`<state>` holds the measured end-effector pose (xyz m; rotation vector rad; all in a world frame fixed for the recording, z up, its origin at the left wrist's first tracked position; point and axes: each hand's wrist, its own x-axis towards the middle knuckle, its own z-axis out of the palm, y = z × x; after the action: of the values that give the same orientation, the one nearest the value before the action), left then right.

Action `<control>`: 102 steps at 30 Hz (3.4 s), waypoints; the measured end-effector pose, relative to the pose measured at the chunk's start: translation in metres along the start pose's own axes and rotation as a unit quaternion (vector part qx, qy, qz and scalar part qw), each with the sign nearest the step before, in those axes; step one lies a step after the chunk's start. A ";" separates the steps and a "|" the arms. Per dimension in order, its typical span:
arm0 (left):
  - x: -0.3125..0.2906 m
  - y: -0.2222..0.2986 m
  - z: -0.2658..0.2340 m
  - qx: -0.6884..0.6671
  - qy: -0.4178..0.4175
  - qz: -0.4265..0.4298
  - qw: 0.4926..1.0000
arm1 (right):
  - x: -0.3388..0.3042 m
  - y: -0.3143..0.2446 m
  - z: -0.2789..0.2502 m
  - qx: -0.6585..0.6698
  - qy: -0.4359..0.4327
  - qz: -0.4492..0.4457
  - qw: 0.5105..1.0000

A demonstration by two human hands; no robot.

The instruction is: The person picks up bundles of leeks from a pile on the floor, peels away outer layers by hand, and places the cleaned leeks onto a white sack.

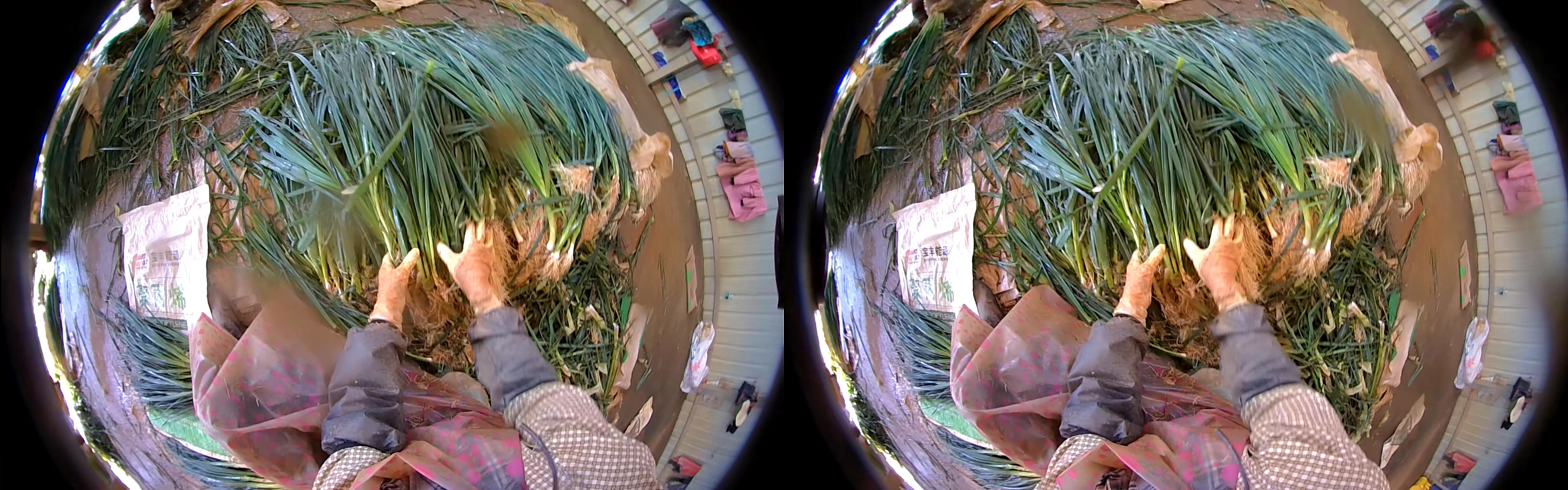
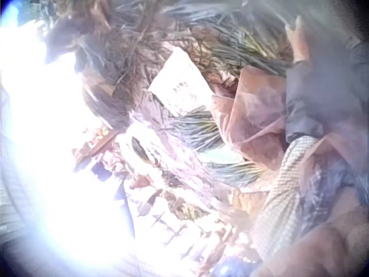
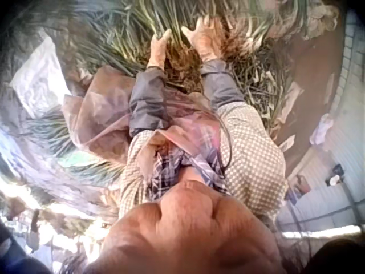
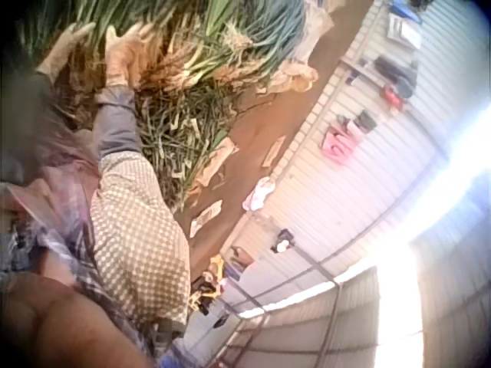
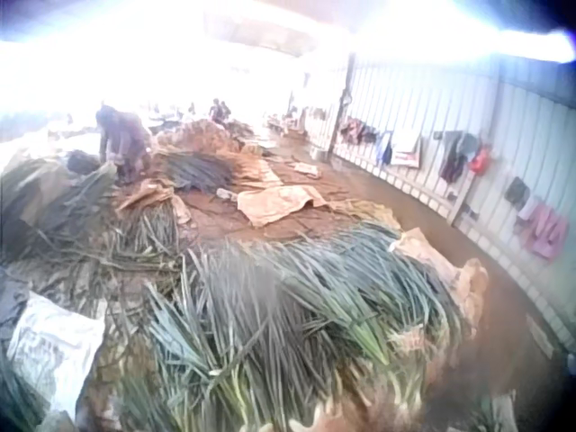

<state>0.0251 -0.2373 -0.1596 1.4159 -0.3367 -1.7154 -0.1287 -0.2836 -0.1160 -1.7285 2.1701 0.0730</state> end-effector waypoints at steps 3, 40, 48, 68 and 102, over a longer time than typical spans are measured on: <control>0.018 -0.009 -0.024 -0.094 -0.004 0.022 0.995 | -0.030 -0.029 0.010 0.103 -0.043 -0.109 0.988; -0.122 0.007 -0.003 -0.236 -0.033 0.002 0.971 | -0.005 0.050 -0.129 0.141 0.172 -0.140 0.965; -0.188 -0.034 0.012 -0.325 -0.107 -0.064 0.937 | -0.078 -0.016 -0.027 0.516 -0.458 -0.204 0.695; -0.197 -0.004 0.025 0.006 0.158 0.254 0.954 | -0.075 -0.039 -0.005 0.247 0.166 -0.474 0.829; -0.180 -0.027 0.006 0.430 0.226 0.256 0.836 | -0.084 -0.063 -0.059 0.358 -0.319 -0.340 0.809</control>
<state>0.0048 -0.0882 -0.0565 2.0493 -1.1979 -0.7296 -0.0682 -0.2362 -0.0230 -1.5713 0.8387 -0.2781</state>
